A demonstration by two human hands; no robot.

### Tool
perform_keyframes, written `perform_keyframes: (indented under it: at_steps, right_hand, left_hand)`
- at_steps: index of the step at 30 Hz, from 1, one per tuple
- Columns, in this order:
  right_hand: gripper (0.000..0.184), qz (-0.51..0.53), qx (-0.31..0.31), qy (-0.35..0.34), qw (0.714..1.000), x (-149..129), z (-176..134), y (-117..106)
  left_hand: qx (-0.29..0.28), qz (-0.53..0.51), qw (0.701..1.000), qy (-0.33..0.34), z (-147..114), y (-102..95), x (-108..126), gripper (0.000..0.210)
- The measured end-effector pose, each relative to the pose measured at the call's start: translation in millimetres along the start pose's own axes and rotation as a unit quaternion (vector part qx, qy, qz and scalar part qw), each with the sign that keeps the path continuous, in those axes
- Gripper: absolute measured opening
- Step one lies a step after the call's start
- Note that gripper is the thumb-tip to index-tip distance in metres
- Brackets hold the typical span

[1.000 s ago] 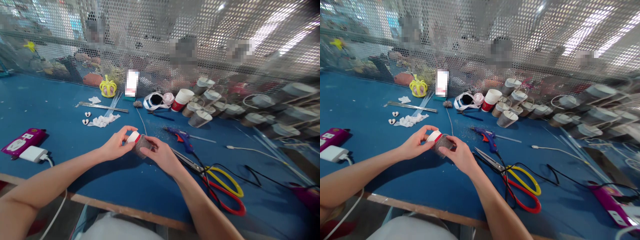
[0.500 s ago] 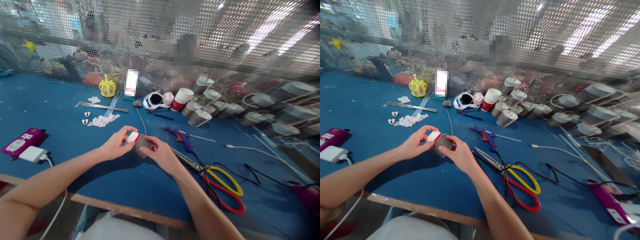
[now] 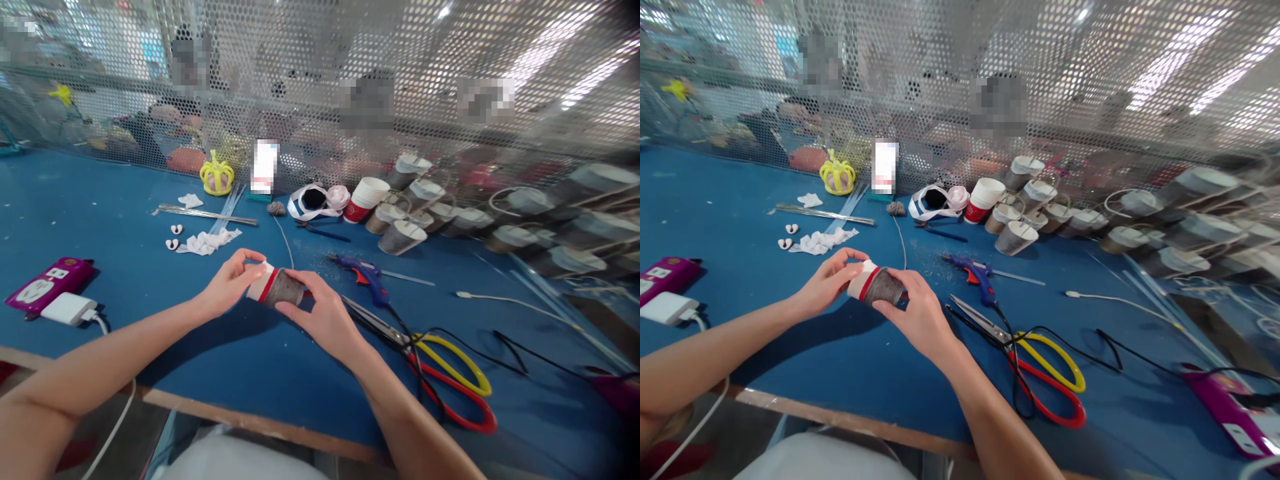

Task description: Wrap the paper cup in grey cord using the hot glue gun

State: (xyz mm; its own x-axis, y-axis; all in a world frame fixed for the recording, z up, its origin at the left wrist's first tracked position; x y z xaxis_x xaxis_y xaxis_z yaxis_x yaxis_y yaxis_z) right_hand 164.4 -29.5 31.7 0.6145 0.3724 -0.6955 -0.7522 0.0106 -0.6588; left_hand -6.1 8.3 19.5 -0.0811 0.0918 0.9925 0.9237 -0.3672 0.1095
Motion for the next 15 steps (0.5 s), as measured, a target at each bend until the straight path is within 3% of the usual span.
perform_keyframes:
  at_steps: [3, 9, 15]
  right_hand:
    - [0.041, -0.021, 0.013, -0.025, 0.999, -1.4, -0.7, 0.9]
    - [0.040, -0.010, -0.009, -0.046, 0.999, 1.5, -0.4, 3.1]
    - [0.046, 0.087, -0.061, 0.032, 0.994, 6.0, 2.5, 3.3]
  left_hand:
    - [0.029, -0.004, 1.000, -0.009, 0.7, -0.1, -1.4, 0.026]
    - [-0.052, 0.092, 0.994, -0.010, 0.3, 3.4, -3.0, 0.031]
    - [-0.117, 0.129, 0.985, 0.001, -5.6, 8.3, -5.1, 0.036]
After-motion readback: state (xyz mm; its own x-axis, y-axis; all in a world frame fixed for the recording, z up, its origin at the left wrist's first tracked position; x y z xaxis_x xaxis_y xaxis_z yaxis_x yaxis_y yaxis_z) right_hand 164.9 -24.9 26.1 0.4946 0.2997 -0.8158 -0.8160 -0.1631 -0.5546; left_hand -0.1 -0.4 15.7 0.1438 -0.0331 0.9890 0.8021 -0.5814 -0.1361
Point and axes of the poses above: each hand's wrist, its own z-axis towards the middle knuckle, its own y-axis out of the palm, x = y × z, the point moved 1 cm from there along z, towards the middle knuckle, and after that the axes turned 3 degrees about -y, right-handed, at the moved point
